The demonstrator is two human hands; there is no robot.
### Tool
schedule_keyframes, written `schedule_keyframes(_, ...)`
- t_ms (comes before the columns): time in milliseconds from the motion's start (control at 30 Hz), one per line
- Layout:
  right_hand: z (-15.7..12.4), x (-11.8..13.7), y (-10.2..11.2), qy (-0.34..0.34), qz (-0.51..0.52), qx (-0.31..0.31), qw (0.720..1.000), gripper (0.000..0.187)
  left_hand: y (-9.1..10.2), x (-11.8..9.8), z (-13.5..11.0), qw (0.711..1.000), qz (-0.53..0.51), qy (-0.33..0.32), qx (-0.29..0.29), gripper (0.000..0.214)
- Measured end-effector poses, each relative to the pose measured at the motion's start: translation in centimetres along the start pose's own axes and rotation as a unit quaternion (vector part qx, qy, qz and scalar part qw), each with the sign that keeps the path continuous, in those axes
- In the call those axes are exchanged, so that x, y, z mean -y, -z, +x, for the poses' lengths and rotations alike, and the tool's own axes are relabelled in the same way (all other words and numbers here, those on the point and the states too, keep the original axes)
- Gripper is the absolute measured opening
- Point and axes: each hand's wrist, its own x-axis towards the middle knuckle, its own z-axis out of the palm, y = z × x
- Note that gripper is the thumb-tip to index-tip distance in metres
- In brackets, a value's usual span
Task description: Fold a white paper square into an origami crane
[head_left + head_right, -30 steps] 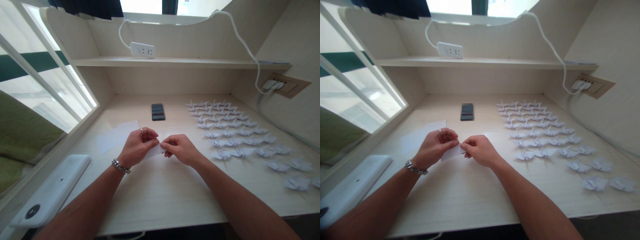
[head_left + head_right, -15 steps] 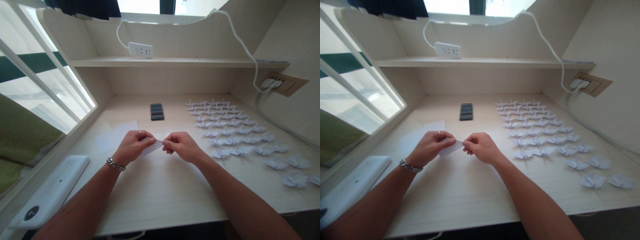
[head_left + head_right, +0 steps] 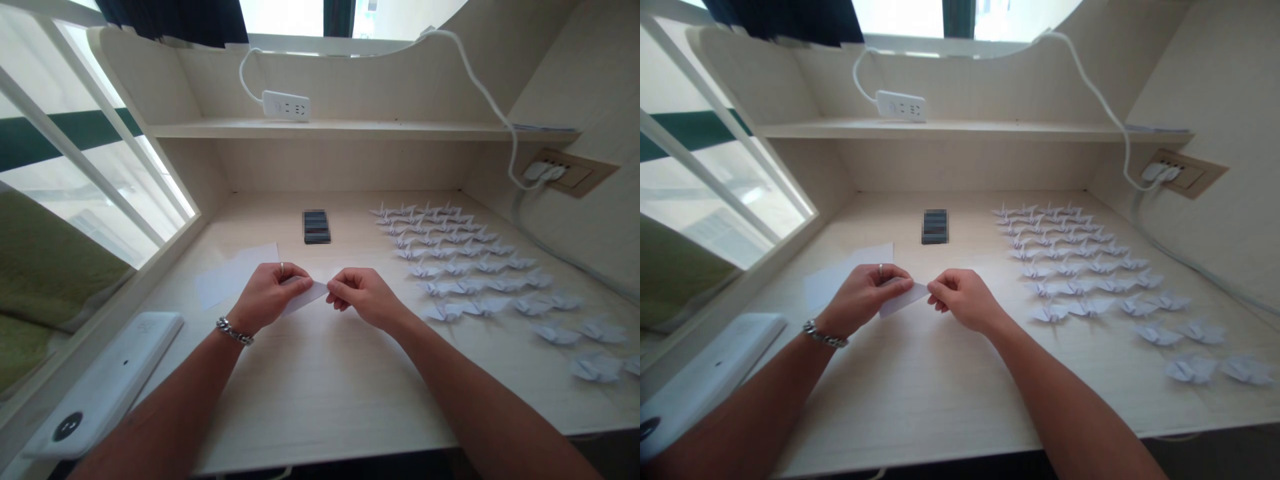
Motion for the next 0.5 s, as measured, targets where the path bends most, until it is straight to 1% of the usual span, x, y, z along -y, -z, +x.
schedule_keyframes(133,-0.3,-0.1,-0.2,0.019,-0.06,-0.019,0.998,0.021,-0.1,0.0,0.0,1.0,0.006,-0.008,0.003,0.023)
schedule_keyframes(200,-0.3,-0.1,-0.2,0.03,-0.076,-0.016,0.997,0.02,-0.3,0.0,-0.1,1.0,0.016,-0.015,0.005,0.022)
schedule_keyframes(300,-0.4,-0.1,-0.3,0.041,-0.08,0.0,0.996,0.017,-0.6,-0.1,-0.2,0.999,0.027,-0.021,0.019,0.021)
schedule_keyframes(500,-0.5,0.2,-0.5,0.051,-0.072,0.002,0.996,0.014,-1.1,-0.1,-0.2,0.999,-0.009,-0.01,0.039,0.023)
